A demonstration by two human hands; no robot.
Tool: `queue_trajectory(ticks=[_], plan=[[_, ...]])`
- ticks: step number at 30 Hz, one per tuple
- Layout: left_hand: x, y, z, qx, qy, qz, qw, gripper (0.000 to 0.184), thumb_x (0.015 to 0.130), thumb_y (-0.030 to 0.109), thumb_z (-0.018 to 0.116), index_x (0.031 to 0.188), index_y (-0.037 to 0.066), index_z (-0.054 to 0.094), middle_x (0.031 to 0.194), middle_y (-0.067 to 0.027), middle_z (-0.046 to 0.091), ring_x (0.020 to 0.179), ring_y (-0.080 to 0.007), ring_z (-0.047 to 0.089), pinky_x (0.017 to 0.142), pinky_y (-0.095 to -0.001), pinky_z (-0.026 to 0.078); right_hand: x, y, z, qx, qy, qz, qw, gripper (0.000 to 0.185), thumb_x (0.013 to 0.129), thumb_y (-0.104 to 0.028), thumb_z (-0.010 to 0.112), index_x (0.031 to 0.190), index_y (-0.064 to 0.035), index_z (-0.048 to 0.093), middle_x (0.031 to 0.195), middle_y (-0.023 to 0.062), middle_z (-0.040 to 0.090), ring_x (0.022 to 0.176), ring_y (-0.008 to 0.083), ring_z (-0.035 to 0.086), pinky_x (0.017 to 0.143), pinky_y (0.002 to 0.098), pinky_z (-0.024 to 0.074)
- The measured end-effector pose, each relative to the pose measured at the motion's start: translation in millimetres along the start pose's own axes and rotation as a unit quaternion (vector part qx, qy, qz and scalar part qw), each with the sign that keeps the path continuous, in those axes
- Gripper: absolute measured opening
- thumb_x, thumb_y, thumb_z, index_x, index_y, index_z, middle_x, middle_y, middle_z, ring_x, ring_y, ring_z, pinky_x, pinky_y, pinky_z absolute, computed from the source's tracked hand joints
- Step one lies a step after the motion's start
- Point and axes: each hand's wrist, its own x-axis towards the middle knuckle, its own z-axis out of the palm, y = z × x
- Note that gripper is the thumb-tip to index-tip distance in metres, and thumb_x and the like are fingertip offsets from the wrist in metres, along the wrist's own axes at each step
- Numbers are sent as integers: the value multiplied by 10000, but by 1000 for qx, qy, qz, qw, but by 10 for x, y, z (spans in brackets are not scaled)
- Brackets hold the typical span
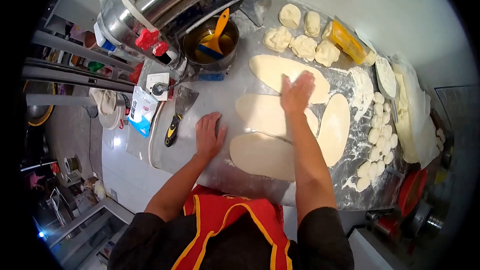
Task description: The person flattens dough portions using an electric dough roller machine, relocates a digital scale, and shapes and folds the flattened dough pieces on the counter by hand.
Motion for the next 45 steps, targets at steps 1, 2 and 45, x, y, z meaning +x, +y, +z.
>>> queue_trajectory(ticks=[1, 2, 45], plan=[[-4, 0, 0, -2, 3, 2, 1000, 380, 807, 190, 597, 1132, 24, 494, 1140, -131, 525, 1063, -327, 467, 914, -425, 339, 78, -165, 98, 4, -9, -28, 1000, 771, 899, -453, 416, 1375, 103, 174, 1430, 296, 179, 1355, 394, 131, 1115, 451, 75], [-3, -3, -4, -4, 5, 5, 1000, 384, 805, 194, 600, 1132, 23, 494, 1140, -131, 526, 1062, -325, 468, 912, -424, 340, 108, -370, 192, 8, -17, -55, 998, 783, 900, -484, 390, 1371, 106, 184, 1428, 298, 183, 1356, 393, 127, 1116, 448, 67], [24, 127, 78, 51, 22, 40, 998, 346, 770, 154, 625, 1078, 29, 528, 1125, -141, 534, 1050, -329, 477, 913, -414, 341, -173, 1733, -957, -85, -45, -133, 987, 745, 881, -395, 501, 1389, 50, 189, 1425, 269, 223, 1346, 378, 181, 1110, 465, 111]])
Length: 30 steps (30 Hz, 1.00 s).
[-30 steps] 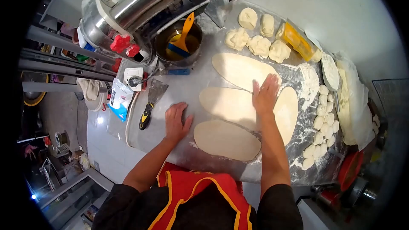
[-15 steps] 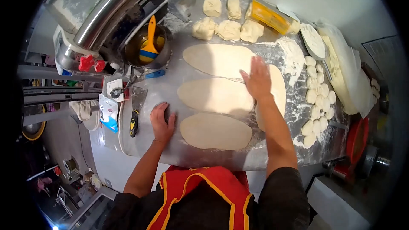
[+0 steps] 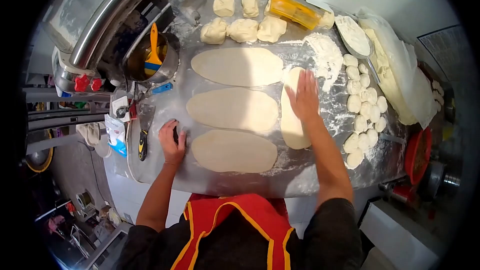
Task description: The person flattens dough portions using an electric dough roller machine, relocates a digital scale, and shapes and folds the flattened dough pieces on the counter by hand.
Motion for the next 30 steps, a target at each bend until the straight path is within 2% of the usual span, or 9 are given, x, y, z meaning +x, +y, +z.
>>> queue_trajectory(ticks=[1, 4, 8, 11, 16, 19, 23, 26, 30], plan=[[2, 16, 4, -1, 1, -1, 1000, 342, 774, 161, 622, 1076, 29, 528, 1124, -141, 534, 1051, -329, 476, 914, -413, 340, 169, -25, 69, -7, -3, 35, 999, 742, 892, -420, 473, 1391, 47, 185, 1428, 264, 221, 1349, 375, 176, 1114, 453, 102], [-12, 29, -5, 14, -14, 1, 1000, 336, 796, 173, 592, 1093, 31, 525, 1145, -144, 527, 1064, -323, 469, 931, -407, 334, 61, -236, 118, 28, -46, -33, 998, 731, 897, -425, 447, 1396, 38, 181, 1433, 250, 223, 1356, 363, 166, 1120, 437, 91], [-19, -2, 21, 28, -11, 6, 1000, 348, 790, 199, 613, 1086, 41, 520, 1137, -136, 528, 1055, -328, 472, 911, -413, 341, -984, -366, -523, 113, -204, -154, 960, 747, 843, -365, 566, 1378, 40, 238, 1434, 229, 243, 1352, 349, 199, 1109, 462, 128], [-23, 4, 24, 26, -4, 9, 1000, 351, 797, 208, 608, 1093, 43, 520, 1141, -134, 527, 1061, -329, 469, 915, -413, 339, -1236, -163, -837, 81, -306, -73, 946, 730, 852, -357, 563, 1375, 39, 244, 1432, 221, 257, 1353, 339, 207, 1100, 480, 140], [-18, 14, 27, 38, 0, 21, 999, 354, 799, 209, 605, 1098, 39, 519, 1137, -143, 535, 1056, -332, 478, 914, -421, 348, -463, 271, -290, -21, -9, -57, 998, 655, 896, -354, 495, 1371, 29, 259, 1418, 228, 275, 1326, 353, 249, 1079, 520, 148], [-51, -41, 36, 30, 4, 27, 999, 342, 794, 202, 613, 1082, 35, 531, 1144, -148, 539, 1041, -335, 490, 909, -421, 356, -287, -136, -125, -3, -14, -38, 999, 639, 908, -363, 459, 1373, 28, 257, 1415, 231, 275, 1310, 364, 270, 1073, 525, 155], [-58, 41, -17, 19, 14, 41, 999, 295, 814, 161, 582, 1074, 30, 535, 1107, -144, 548, 1021, -336, 491, 882, -420, 365, -1141, -496, -418, 97, -162, -172, 967, 664, 869, -328, 507, 1394, -14, 250, 1448, 194, 240, 1360, 330, 180, 1102, 493, 87], [-253, 222, -106, -10, -83, -14, 996, 272, 820, 164, 579, 1044, 13, 540, 1023, -175, 574, 952, -355, 521, 834, -424, 405, -1478, -541, -735, 67, -252, -79, 962, 689, 842, -281, 542, 1411, -45, 234, 1468, 175, 210, 1368, 316, 173, 1103, 499, 87], [-537, 499, -104, -97, -176, -219, 955, 288, 807, 211, 604, 994, 2, 539, 1022, -183, 587, 899, -355, 561, 757, -426, 456, -1516, -1063, -722, 78, -125, -106, 983, 733, 829, -299, 563, 1426, -68, 206, 1478, 164, 192, 1376, 297, 157, 1095, 520, 107]])
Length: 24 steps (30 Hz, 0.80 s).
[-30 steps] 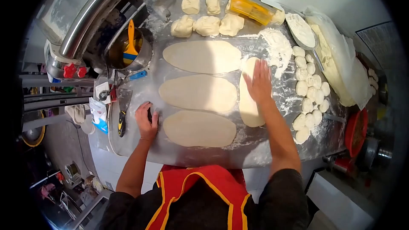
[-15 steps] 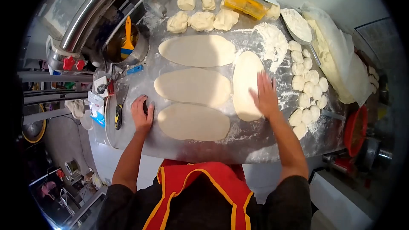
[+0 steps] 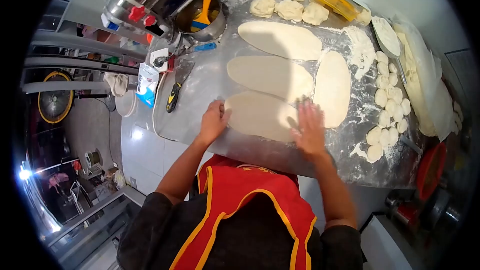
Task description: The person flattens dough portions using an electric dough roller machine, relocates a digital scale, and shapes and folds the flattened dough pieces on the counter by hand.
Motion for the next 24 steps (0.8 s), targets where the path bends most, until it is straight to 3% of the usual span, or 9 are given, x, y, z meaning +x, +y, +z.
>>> queue_trajectory(ticks=[3, 6, 9, 10, 13, 14, 20, 22, 24], plan=[[79, 172, -99, -32, -51, -113, 992, 249, 794, 232, 622, 905, 18, 558, 993, -177, 588, 881, -339, 568, 729, -413, 462, 155, -398, 265, 16, -67, -25, 997, 700, 844, -346, 564, 1401, -57, 253, 1451, 168, 240, 1354, 315, 200, 1088, 526, 126], [206, 141, -112, 12, -116, -98, 988, 208, 784, 216, 626, 821, 22, 560, 931, -171, 579, 847, -345, 565, 704, -408, 463, 114, -432, 335, 26, -45, -22, 998, 631, 867, -323, 542, 1373, -37, 297, 1419, 173, 295, 1337, 323, 235, 1092, 512, 130], [99, 159, -11, 32, 16, 129, 991, 200, 775, 203, 626, 810, 14, 570, 891, -165, 564, 836, -354, 559, 680, -409, 465, -6, -386, 179, 72, 29, 44, 996, 568, 877, -289, 532, 1340, -15, 350, 1381, 205, 345, 1312, 344, 274, 1080, 477, 190], [49, 283, -29, -9, 4, 148, 989, 196, 768, 183, 626, 830, 10, 556, 896, -160, 545, 821, -355, 546, 669, -407, 462, -69, -354, 181, 91, 97, 64, 989, 498, 854, -198, 566, 1277, 16, 415, 1260, 236, 450, 1200, 370, 394, 1021, 455, 284], [-41, 470, 219, -97, -19, 196, 976, 182, 772, 161, 623, 858, 18, 548, 951, -169, 521, 833, -357, 536, 696, -397, 460, -252, -222, 249, 150, 116, 182, 965, 442, 808, -114, 607, 1201, 38, 471, 1129, 239, 506, 1075, 373, 459, 939, 438, 353], [-69, 503, 340, -107, -15, 218, 970, 190, 777, 160, 622, 869, 15, 541, 959, -165, 515, 821, -346, 533, 688, -387, 459, -246, -188, 316, 138, 174, 169, 960, 416, 761, -95, 652, 1126, 40, 507, 999, 206, 536, 933, 321, 517, 853, 392, 412], [-92, 526, 710, -123, -64, 219, 966, 234, 810, 163, 588, 983, 14, 539, 1068, -163, 507, 909, -336, 518, 760, -358, 443, -77, -122, 463, 268, 137, 347, 888, 325, 728, -115, 676, 986, 25, 537, 780, 141, 570, 687, 234, 555, 650, 332, 458], [-85, 518, 700, -125, -10, 252, 960, 261, 805, 160, 584, 1026, 25, 550, 1102, -161, 510, 970, -337, 503, 817, -359, 429, -63, -45, 438, 261, 64, 314, 911, 297, 746, -108, 670, 976, 26, 538, 740, 100, 588, 622, 185, 555, 597, 315, 467], [-78, 472, 554, 16, -40, 295, 954, 317, 777, 138, 610, 1067, 27, 546, 1129, -147, 503, 1018, -319, 484, 873, -361, 412, -32, -61, 438, 262, 44, 278, 923, 259, 766, -95, 654, 961, 24, 533, 697, 70, 588, 578, 153, 551, 552, 301, 467]])
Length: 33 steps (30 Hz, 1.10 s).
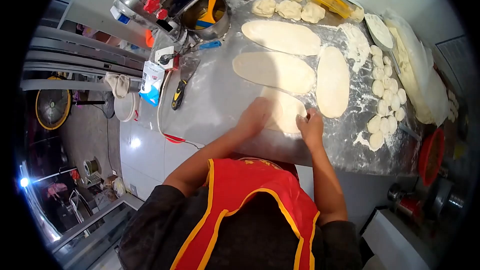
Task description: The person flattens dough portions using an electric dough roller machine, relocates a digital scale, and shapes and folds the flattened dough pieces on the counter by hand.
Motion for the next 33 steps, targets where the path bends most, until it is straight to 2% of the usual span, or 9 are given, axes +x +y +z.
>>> queue_trajectory(ticks=[2, 5, 12, 15, 18, 21, 22, 26, 33], plan=[[-63, -38, -101, 59, -25, 30, 997, 358, 756, 126, 627, 1093, 38, 546, 1150, -135, 500, 1052, -309, 469, 910, -362, 398, -121, -294, 6, 17, 16, -40, 999, 211, 786, -76, 627, 943, 19, 522, 651, 52, 570, 555, 137, 542, 513, 289, 458], [-114, -96, -126, 36, 2, 52, 998, 373, 741, 125, 636, 1098, 57, 551, 1165, -126, 501, 1061, -310, 467, 921, -365, 393, -164, -723, 181, 320, -56, 68, 943, 133, 809, -12, 585, 908, -11, 497, 705, 38, 502, 637, 114, 532, 512, 250, 481], [-206, -267, -56, -124, 89, -58, 987, 234, 775, 121, 618, 984, 22, 586, 1026, -158, 533, 953, -337, 508, 825, -377, 425, -69, -724, 647, 414, -108, 76, 901, 137, 835, -4, 547, 968, -13, 517, 808, 70, 564, 671, 125, 557, 615, 253, 510], [-181, -217, -146, -124, 84, -77, 986, 155, 770, 125, 633, 865, 12, 586, 943, -148, 533, 902, -324, 525, 777, -377, 439, -169, -824, 379, 135, -42, -41, 989, 229, 853, -1, 492, 1080, 6, 522, 947, 152, 601, 783, 232, 598, 729, 342, 509], [-121, -200, -106, -114, 85, -103, 984, 146, 760, 135, 646, 791, 14, 571, 908, -139, 532, 870, -315, 533, 747, -379, 446, -183, -783, 306, -31, 68, -217, 973, 357, 871, -58, 480, 1218, 26, 461, 1174, 224, 523, 1056, 353, 526, 930, 434, 410], [-64, -217, -12, -95, 98, -121, 983, 145, 763, 145, 639, 774, 34, 547, 848, -130, 517, 822, -314, 522, 711, -384, 435, -124, -738, 399, -115, 49, -293, 948, 473, 879, -133, 494, 1304, 36, 371, 1356, 236, 359, 1276, 379, 315, 1059, 450, 249], [-49, -223, -1, -87, 105, -125, 983, 143, 767, 148, 634, 771, 42, 537, 819, -127, 510, 801, -315, 516, 696, -386, 429, -118, -693, 439, -154, -4, -274, 949, 611, 873, -203, 521, 1357, 63, 259, 1426, 255, 227, 1332, 394, 205, 1089, 451, 174], [-13, -257, -3, -78, 103, -140, 982, 150, 765, 163, 638, 777, 47, 542, 814, -120, 528, 750, -309, 532, 662, -389, 436, -256, -589, 710, -121, 16, -268, 956, 675, 871, -220, 507, 1366, 99, 179, 1421, 313, 166, 1326, 463, 145, 1088, 500, 135], [76, -256, -77, -73, 43, -174, 981, 147, 777, 173, 624, 800, 49, 547, 818, -125, 546, 735, -306, 548, 656, -387, 446, -230, -773, 675, -196, 3, -206, 959, 659, 856, -220, 528, 1375, 47, 223, 1434, 257, 201, 1340, 388, 186, 1088, 508, 128]])
